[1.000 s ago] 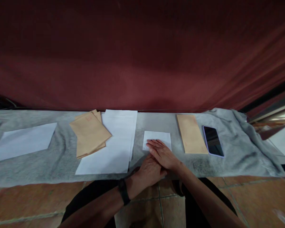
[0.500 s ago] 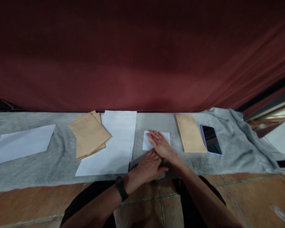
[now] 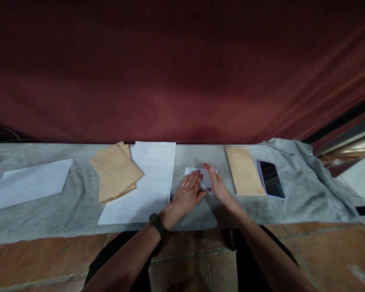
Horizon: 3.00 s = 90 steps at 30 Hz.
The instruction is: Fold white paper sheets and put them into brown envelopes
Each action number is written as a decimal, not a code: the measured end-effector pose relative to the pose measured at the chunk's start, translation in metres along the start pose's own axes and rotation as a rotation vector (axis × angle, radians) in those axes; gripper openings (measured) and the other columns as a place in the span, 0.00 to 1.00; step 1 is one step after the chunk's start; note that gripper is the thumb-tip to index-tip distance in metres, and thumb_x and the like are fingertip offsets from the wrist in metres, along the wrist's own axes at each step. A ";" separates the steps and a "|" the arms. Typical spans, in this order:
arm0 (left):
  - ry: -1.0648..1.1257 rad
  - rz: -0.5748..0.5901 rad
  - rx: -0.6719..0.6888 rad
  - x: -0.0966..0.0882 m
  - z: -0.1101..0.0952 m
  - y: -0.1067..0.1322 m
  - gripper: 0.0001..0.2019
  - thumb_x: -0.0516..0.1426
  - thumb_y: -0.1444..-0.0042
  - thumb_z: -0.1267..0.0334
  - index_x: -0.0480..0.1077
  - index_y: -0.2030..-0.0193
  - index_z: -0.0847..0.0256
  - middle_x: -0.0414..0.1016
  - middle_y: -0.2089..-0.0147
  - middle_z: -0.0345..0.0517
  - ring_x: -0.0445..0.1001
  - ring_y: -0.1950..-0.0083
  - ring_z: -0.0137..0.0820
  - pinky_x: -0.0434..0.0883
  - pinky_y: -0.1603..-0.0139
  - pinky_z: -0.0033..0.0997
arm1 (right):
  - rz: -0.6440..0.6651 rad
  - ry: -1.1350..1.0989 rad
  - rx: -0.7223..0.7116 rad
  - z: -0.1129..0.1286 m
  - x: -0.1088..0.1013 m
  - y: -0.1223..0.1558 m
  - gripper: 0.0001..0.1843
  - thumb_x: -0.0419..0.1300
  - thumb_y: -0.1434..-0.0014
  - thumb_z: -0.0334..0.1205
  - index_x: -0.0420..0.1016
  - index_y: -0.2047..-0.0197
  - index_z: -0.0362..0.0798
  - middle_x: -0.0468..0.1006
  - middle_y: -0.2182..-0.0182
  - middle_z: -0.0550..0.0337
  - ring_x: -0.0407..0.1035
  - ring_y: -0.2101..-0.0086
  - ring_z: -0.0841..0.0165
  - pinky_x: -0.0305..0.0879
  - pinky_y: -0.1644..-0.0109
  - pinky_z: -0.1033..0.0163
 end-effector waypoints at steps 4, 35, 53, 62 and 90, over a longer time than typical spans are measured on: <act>-0.029 -0.006 -0.047 0.004 0.008 -0.007 0.31 0.46 0.30 0.48 0.55 0.27 0.67 0.53 0.24 0.59 0.48 0.22 0.43 0.54 0.25 0.49 | -0.028 -0.112 0.066 -0.011 -0.009 -0.003 0.42 0.36 0.32 0.70 0.71 0.35 0.49 0.73 0.38 0.49 0.65 0.36 0.56 0.59 0.32 0.43; -0.084 -0.063 0.108 0.016 -0.032 -0.043 0.28 0.44 0.28 0.50 0.56 0.27 0.62 0.55 0.24 0.50 0.50 0.23 0.41 0.49 0.24 0.49 | -0.344 -0.508 0.213 -0.014 -0.047 -0.002 0.37 0.49 0.39 0.71 0.77 0.46 0.49 0.74 0.40 0.49 0.70 0.43 0.56 0.63 0.36 0.47; -0.043 -0.098 0.039 0.015 -0.012 -0.044 0.27 0.46 0.30 0.58 0.57 0.28 0.68 0.56 0.25 0.55 0.53 0.24 0.39 0.51 0.24 0.47 | -0.283 -0.365 0.075 -0.020 -0.001 0.022 0.31 0.46 0.32 0.61 0.71 0.39 0.50 0.71 0.37 0.51 0.64 0.38 0.62 0.54 0.28 0.47; -0.063 -0.033 -0.038 0.005 0.011 -0.035 0.29 0.42 0.28 0.51 0.55 0.27 0.66 0.53 0.24 0.54 0.49 0.23 0.39 0.49 0.23 0.46 | -0.192 0.047 -0.042 -0.019 -0.002 0.021 0.28 0.52 0.35 0.51 0.68 0.35 0.48 0.67 0.37 0.45 0.62 0.37 0.57 0.59 0.31 0.44; -0.048 -0.079 -0.057 0.010 -0.017 0.013 0.30 0.45 0.30 0.55 0.52 0.28 0.74 0.53 0.25 0.65 0.47 0.22 0.44 0.50 0.24 0.51 | 0.003 0.088 -0.120 0.014 0.014 0.031 0.30 0.45 0.29 0.57 0.68 0.34 0.50 0.63 0.31 0.52 0.55 0.32 0.62 0.49 0.26 0.46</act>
Point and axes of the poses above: each hand's wrist, its own y-axis away from the middle knuckle, its own x-axis out of the palm, z = x × y, the point moved 5 cm from there along -y, towards the middle knuckle
